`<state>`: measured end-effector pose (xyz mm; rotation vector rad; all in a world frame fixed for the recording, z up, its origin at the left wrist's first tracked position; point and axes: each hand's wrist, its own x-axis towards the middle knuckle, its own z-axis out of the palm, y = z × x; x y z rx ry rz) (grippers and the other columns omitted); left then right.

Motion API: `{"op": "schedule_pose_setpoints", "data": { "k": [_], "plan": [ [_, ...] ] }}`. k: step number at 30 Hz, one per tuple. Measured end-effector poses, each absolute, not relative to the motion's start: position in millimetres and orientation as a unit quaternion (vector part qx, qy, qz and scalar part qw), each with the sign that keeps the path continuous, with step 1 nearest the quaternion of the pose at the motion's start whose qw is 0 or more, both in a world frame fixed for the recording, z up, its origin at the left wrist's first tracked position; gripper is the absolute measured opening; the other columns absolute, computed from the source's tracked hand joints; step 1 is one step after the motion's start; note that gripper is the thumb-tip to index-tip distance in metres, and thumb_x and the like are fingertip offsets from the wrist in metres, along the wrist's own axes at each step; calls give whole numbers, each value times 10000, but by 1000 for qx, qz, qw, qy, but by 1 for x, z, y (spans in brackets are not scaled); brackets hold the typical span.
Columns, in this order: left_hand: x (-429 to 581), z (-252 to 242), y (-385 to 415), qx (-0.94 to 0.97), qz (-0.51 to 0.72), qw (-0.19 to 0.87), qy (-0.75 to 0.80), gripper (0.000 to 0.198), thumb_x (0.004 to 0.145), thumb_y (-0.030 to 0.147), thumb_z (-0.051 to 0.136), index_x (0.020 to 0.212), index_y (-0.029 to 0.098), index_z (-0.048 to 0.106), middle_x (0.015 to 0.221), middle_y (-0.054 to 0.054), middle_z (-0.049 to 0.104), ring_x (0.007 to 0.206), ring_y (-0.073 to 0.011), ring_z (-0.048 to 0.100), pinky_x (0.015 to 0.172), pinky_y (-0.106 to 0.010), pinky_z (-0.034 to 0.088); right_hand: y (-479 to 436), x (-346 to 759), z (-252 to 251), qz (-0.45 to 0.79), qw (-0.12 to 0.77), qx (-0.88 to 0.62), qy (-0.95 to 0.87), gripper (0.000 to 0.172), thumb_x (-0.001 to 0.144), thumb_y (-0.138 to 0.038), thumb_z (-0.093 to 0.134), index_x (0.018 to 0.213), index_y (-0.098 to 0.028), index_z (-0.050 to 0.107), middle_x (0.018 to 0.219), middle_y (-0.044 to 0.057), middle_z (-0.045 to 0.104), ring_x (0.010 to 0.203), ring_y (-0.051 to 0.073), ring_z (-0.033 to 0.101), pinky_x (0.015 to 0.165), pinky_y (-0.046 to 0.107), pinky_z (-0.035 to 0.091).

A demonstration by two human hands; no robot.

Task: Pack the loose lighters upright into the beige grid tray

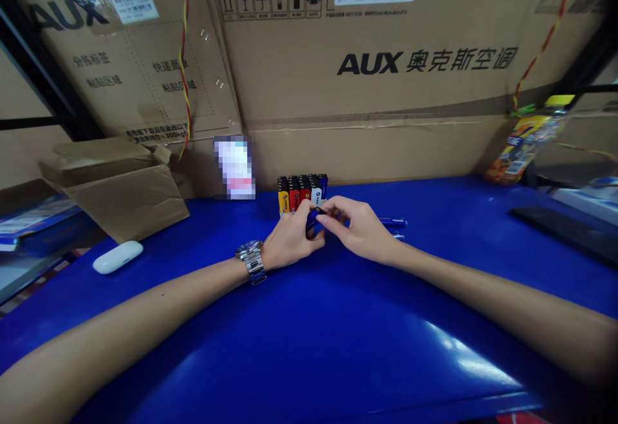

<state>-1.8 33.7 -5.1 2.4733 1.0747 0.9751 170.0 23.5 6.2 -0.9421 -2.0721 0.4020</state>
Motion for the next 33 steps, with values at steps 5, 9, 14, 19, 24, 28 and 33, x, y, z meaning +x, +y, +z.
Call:
{"op": "schedule_pose_setpoints", "data": {
  "k": [5, 9, 14, 19, 24, 28, 33],
  "plan": [
    [-2, -7, 36, 843, 341, 180, 375, 344, 771, 234, 564, 1069, 166, 407, 589, 66, 540, 482, -103, 525, 474, -213, 365, 44, 191, 14, 175, 473, -378, -776, 219, 858, -384, 522, 850, -167, 550, 665, 8, 549, 584, 121, 507, 552, 269, 413],
    [-3, -7, 36, 842, 332, 182, 385, 321, 803, 217, 521, 1090, 156, 390, 564, 78, 530, 481, -101, 515, 508, -228, 363, 71, 212, 14, 171, 523, -396, -735, 233, 833, -405, 558, 832, -174, 529, 645, 5, 539, 566, 123, 526, 532, 271, 428],
    [-3, -5, 36, 857, 306, 183, 372, 177, 816, 204, 485, 980, 159, 435, 553, 72, 513, 464, -92, 477, 502, -232, 342, 99, 227, 2, 109, 489, -442, -744, 213, 830, -386, 555, 827, -173, 545, 651, 24, 575, 557, 142, 539, 534, 291, 420],
    [-2, -5, 36, 862, 309, 172, 364, 191, 810, 189, 479, 991, 156, 425, 543, 77, 494, 455, -90, 456, 499, -232, 331, 107, 216, -2, 19, 427, -452, -783, 164, 845, -330, 528, 829, -175, 577, 721, 57, 630, 638, 175, 567, 594, 305, 421],
    [-1, -5, 36, 863, 308, 172, 361, 190, 807, 186, 477, 987, 156, 426, 552, 71, 499, 470, -94, 467, 504, -234, 334, 115, 203, 10, -52, 338, -434, -833, 133, 858, -223, 486, 853, -157, 601, 813, 103, 653, 735, 206, 587, 660, 311, 407],
    [-2, -6, 36, 863, 310, 173, 359, 197, 803, 184, 481, 990, 156, 423, 552, 76, 491, 473, -93, 462, 511, -237, 336, 121, 197, 24, -36, 249, -477, -842, 157, 852, -200, 498, 810, -149, 641, 745, 106, 659, 683, 214, 585, 616, 311, 375],
    [-2, -7, 36, 863, 308, 179, 358, 186, 807, 182, 479, 982, 158, 423, 547, 80, 480, 471, -91, 457, 507, -235, 331, 118, 190, 25, -23, 253, -513, -820, 168, 849, -224, 526, 805, -145, 668, 740, 107, 670, 660, 192, 573, 614, 301, 368]
  ]
}}
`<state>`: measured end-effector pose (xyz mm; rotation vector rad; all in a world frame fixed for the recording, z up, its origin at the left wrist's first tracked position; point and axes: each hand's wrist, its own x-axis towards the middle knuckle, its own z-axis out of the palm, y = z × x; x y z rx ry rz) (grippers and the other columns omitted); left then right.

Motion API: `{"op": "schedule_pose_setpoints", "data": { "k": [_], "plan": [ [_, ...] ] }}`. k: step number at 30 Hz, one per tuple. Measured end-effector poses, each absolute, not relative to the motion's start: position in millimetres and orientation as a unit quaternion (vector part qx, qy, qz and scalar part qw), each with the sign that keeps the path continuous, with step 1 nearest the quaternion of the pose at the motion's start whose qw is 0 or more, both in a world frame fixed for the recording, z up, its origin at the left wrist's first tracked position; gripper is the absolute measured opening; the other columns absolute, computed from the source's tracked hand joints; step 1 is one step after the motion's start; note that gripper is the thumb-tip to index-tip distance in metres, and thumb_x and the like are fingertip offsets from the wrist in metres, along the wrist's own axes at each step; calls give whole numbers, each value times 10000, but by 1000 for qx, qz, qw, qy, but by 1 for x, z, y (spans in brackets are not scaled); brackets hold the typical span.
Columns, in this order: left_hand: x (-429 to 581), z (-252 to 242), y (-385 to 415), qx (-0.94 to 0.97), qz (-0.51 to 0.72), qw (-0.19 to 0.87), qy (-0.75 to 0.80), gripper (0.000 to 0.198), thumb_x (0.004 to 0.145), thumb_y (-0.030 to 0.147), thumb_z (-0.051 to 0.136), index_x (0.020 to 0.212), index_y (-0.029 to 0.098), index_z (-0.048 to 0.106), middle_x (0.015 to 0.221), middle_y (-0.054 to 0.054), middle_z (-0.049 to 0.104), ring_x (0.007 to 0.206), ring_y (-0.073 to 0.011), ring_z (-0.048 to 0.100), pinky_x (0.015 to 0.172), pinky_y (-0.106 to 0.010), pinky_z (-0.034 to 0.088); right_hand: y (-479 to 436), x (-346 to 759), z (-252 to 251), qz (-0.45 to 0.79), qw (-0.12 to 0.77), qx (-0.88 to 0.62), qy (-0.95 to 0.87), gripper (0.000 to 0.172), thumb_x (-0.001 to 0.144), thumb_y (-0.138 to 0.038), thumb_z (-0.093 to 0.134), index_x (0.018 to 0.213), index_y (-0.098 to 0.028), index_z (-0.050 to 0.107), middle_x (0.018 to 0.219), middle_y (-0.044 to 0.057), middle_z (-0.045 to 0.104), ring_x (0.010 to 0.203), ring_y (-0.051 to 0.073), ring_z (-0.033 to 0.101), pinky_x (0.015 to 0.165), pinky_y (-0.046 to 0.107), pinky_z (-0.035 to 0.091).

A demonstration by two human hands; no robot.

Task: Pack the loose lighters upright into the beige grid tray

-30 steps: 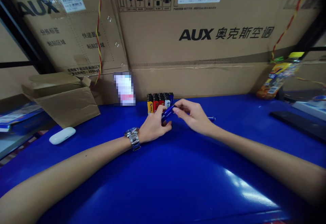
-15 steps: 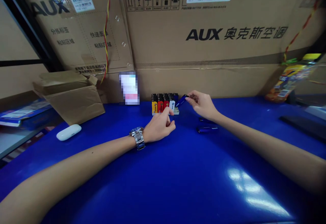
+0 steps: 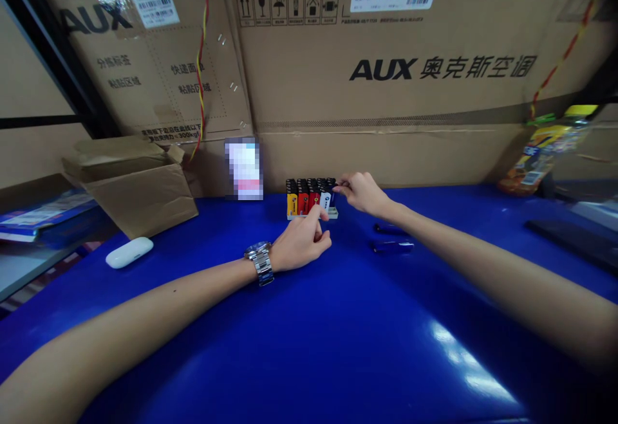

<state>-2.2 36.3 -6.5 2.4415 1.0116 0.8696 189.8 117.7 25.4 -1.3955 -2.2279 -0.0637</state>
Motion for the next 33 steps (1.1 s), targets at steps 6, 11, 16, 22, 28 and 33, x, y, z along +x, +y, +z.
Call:
{"op": "schedule_pose_setpoints", "data": {
  "k": [6, 11, 16, 22, 28, 33],
  "plan": [
    [-2, -5, 36, 866, 302, 179, 356, 169, 810, 184, 475, 970, 162, 426, 551, 75, 486, 469, -89, 452, 503, -237, 329, 99, 194, 20, -11, 223, -496, -839, 361, 894, -416, 433, 734, -162, 634, 629, 60, 630, 552, 155, 511, 559, 295, 336],
    [-3, -5, 35, 864, 299, 183, 361, 143, 818, 188, 469, 953, 167, 429, 565, 67, 496, 475, -91, 458, 500, -239, 326, 68, 214, 37, 71, 98, -384, -915, 324, 823, -458, 501, 834, -165, 640, 779, 58, 645, 671, 166, 558, 632, 292, 384],
    [-3, -6, 37, 865, 297, 183, 360, 127, 827, 201, 457, 947, 169, 432, 580, 59, 514, 486, -93, 468, 508, -242, 333, 44, 238, 51, 90, -13, -392, -915, 240, 624, -261, 632, 857, -205, 638, 896, 51, 635, 827, 220, 547, 718, 331, 403],
    [-2, -5, 36, 865, 297, 181, 361, 107, 834, 201, 444, 938, 173, 434, 576, 57, 511, 477, -94, 458, 497, -240, 330, 36, 247, 52, 113, -12, -402, -909, 252, 561, -166, 615, 801, -242, 633, 825, 42, 634, 796, 229, 546, 682, 344, 419],
    [-2, -4, 35, 865, 299, 184, 359, 88, 828, 186, 448, 915, 175, 440, 581, 53, 515, 479, -91, 460, 497, -235, 337, 25, 253, 65, 182, -24, -365, -913, 402, 471, -32, 588, 785, -271, 666, 759, 28, 623, 765, 216, 559, 639, 313, 418],
    [-2, -5, 36, 867, 299, 180, 357, 85, 828, 181, 449, 912, 176, 445, 577, 56, 517, 480, -91, 464, 501, -231, 340, 25, 250, 55, 140, -48, -373, -916, 306, 542, -49, 561, 750, -258, 644, 737, 4, 625, 713, 180, 559, 631, 297, 412]
  ]
}}
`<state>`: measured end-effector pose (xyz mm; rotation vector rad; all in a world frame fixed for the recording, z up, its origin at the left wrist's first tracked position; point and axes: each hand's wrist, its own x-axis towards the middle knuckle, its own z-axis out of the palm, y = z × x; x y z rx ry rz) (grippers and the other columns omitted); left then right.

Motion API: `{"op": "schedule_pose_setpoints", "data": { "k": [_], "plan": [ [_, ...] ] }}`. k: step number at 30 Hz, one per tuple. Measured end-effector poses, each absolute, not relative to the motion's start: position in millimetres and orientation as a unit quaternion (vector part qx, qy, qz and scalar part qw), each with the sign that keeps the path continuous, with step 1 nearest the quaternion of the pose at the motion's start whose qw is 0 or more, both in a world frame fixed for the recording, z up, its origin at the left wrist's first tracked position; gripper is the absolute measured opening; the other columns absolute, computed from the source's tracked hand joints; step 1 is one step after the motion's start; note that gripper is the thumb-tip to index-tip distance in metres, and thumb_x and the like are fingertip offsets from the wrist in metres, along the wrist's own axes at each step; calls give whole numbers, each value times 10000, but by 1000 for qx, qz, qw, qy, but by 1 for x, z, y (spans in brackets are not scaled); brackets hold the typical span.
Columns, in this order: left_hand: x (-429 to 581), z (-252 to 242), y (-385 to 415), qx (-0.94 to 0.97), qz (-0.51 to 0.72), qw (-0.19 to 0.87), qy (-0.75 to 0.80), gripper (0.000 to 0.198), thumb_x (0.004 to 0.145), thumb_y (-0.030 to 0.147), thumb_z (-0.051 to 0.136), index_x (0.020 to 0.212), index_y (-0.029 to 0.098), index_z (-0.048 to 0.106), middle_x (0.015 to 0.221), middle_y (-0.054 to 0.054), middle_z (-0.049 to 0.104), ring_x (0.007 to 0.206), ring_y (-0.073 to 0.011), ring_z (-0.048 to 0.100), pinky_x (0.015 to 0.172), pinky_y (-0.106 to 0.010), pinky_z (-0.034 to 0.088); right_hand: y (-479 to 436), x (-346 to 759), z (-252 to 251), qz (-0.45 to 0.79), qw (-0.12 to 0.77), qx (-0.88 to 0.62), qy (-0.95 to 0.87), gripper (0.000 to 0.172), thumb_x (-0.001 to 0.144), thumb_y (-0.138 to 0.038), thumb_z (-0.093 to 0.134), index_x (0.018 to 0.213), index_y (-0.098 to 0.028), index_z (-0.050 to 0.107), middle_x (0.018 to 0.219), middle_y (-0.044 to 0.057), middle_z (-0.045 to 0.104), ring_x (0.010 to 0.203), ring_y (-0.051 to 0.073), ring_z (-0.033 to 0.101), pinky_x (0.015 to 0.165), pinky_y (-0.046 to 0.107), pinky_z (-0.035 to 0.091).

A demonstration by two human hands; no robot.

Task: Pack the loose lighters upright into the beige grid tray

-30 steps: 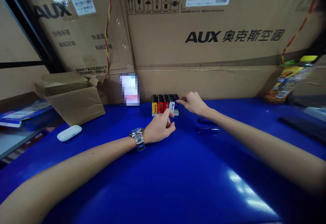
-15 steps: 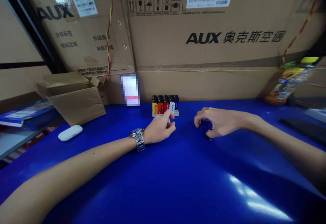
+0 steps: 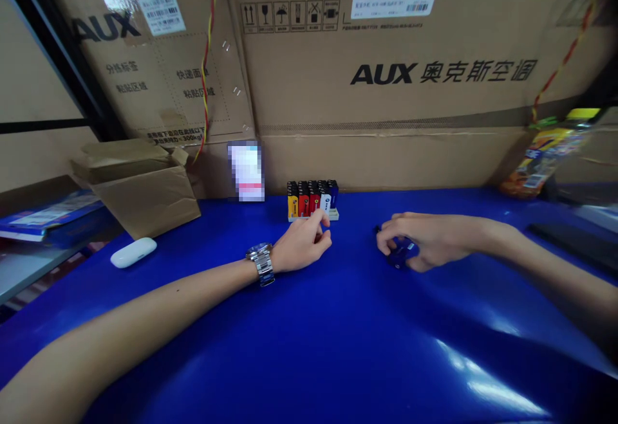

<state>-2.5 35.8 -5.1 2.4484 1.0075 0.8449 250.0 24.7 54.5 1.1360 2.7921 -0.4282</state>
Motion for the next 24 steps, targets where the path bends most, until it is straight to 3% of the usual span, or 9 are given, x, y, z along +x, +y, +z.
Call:
{"op": "schedule_pose_setpoints", "data": {
  "k": [3, 6, 10, 13, 19, 24],
  "plan": [
    [-2, -5, 36, 865, 305, 179, 356, 64, 840, 187, 449, 903, 175, 447, 554, 64, 502, 470, -89, 456, 502, -231, 336, 28, 240, 45, -135, 6, 387, 912, 169, 589, -124, 595, 713, -235, 624, 649, -14, 601, 613, 149, 538, 565, 274, 405],
    [-2, -2, 35, 862, 314, 176, 358, 97, 901, 239, 393, 864, 176, 458, 556, 56, 496, 473, -90, 453, 500, -237, 328, 31, 224, 37, -153, -110, 390, 901, 78, 633, -178, 598, 700, -214, 585, 578, -38, 555, 532, 117, 498, 526, 255, 404],
    [-4, 1, 32, 859, 319, 177, 359, 304, 963, 306, 282, 742, 179, 448, 580, 33, 506, 509, -95, 477, 539, -249, 359, 34, 198, 23, -208, -300, 389, 846, 126, 682, -241, 597, 790, -193, 555, 632, -23, 563, 543, 113, 509, 534, 257, 441],
    [-5, 1, 32, 854, 324, 183, 363, 323, 971, 324, 263, 752, 178, 450, 607, 24, 516, 527, -99, 486, 543, -251, 369, 36, 181, 9, -244, -385, 379, 806, 181, 708, -272, 606, 853, -189, 536, 717, 5, 598, 592, 127, 558, 574, 276, 478],
    [-3, -2, 35, 868, 330, 119, 352, 273, 956, 366, 326, 798, 178, 448, 734, -17, 544, 658, -141, 509, 606, -280, 397, 39, 167, -9, -291, -445, 356, 769, 196, 734, -295, 625, 863, -193, 519, 754, 21, 613, 638, 138, 593, 611, 291, 513],
    [-3, -3, 37, 846, 354, 127, 377, 206, 957, 301, 306, 859, 175, 438, 762, -25, 556, 668, -144, 531, 622, -281, 408, 38, 172, -10, -305, -411, 342, 788, 193, 763, -277, 610, 917, -184, 540, 815, 35, 630, 695, 147, 612, 690, 320, 524]
  ]
}}
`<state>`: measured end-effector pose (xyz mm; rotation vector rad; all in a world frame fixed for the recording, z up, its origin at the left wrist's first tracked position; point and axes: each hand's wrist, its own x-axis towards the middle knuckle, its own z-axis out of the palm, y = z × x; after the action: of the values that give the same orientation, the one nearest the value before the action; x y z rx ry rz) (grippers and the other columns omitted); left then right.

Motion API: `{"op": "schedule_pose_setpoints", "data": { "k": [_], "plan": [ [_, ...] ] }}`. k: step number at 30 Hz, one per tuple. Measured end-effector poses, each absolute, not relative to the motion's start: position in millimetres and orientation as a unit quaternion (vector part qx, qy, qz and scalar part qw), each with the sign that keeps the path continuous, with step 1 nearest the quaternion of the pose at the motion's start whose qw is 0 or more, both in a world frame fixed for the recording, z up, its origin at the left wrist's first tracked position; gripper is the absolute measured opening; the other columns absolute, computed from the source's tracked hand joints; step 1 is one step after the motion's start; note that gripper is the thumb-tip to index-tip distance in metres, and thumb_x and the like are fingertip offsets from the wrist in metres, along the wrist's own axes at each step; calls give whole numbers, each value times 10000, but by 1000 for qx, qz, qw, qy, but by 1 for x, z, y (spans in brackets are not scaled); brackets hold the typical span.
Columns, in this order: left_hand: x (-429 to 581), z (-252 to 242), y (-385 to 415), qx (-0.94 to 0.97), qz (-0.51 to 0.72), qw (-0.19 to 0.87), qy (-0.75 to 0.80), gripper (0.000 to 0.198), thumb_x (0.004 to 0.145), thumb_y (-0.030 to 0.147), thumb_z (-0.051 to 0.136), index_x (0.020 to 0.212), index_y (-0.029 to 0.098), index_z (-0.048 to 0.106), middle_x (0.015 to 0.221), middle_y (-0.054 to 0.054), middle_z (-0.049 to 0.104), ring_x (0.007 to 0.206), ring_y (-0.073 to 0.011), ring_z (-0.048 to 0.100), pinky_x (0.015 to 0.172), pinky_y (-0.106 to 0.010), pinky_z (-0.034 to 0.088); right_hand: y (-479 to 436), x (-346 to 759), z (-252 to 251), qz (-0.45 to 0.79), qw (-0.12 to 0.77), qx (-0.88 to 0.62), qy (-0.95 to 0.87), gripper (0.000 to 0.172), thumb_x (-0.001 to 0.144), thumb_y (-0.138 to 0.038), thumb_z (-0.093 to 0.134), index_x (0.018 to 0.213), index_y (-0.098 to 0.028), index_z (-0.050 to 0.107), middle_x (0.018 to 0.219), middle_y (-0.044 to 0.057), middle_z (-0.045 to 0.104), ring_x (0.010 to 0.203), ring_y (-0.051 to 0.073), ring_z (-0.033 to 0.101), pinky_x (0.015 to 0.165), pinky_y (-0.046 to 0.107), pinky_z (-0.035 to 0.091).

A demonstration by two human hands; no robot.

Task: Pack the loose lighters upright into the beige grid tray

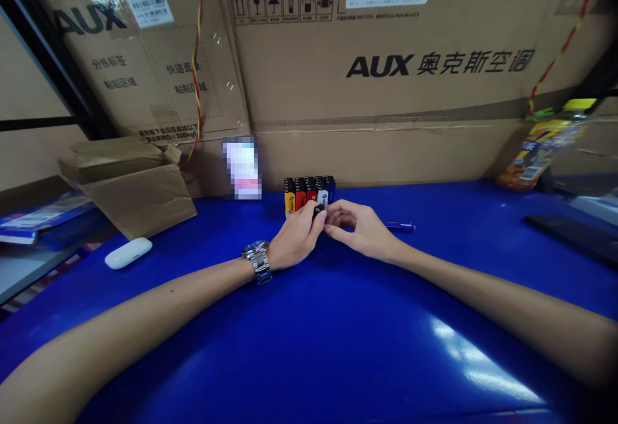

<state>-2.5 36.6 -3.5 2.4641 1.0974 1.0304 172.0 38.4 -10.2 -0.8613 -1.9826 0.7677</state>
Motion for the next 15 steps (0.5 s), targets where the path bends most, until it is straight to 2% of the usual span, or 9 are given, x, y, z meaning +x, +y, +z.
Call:
{"op": "schedule_pose_setpoints", "data": {
  "k": [4, 8, 11, 15],
  "plan": [
    [-4, -5, 39, 813, 390, 208, 378, 207, 966, 344, 293, 915, 188, 419, 723, 4, 554, 626, -121, 540, 616, -260, 414, 38, 175, -11, 287, 377, -355, -806, 126, 788, -204, 536, 909, -175, 553, 788, 30, 633, 697, 149, 614, 699, 329, 511],
    [-5, -6, 42, 773, 448, 263, 365, 265, 958, 420, 300, 916, 198, 440, 673, 29, 478, 562, -99, 451, 558, -230, 390, 39, 175, -13, 271, 363, -364, -814, 110, 772, -157, 501, 864, -174, 559, 734, 18, 631, 668, 149, 613, 680, 328, 499],
    [-5, -5, 43, 754, 446, 305, 373, 384, 937, 482, 314, 754, 183, 468, 577, 44, 405, 496, -87, 378, 492, -218, 343, 41, 176, -14, 265, 357, -364, -818, 117, 772, -157, 499, 869, -173, 562, 716, 14, 629, 661, 150, 610, 671, 326, 494],
    [-7, -3, 42, 756, 416, 297, 409, 486, 875, 521, 402, 528, 183, 367, 469, 53, 313, 440, -77, 299, 427, -224, 252, 42, 176, -15, 253, 345, -362, -829, 115, 777, -158, 506, 872, -177, 568, 756, 22, 640, 678, 147, 611, 673, 314, 487]
  ]
}}
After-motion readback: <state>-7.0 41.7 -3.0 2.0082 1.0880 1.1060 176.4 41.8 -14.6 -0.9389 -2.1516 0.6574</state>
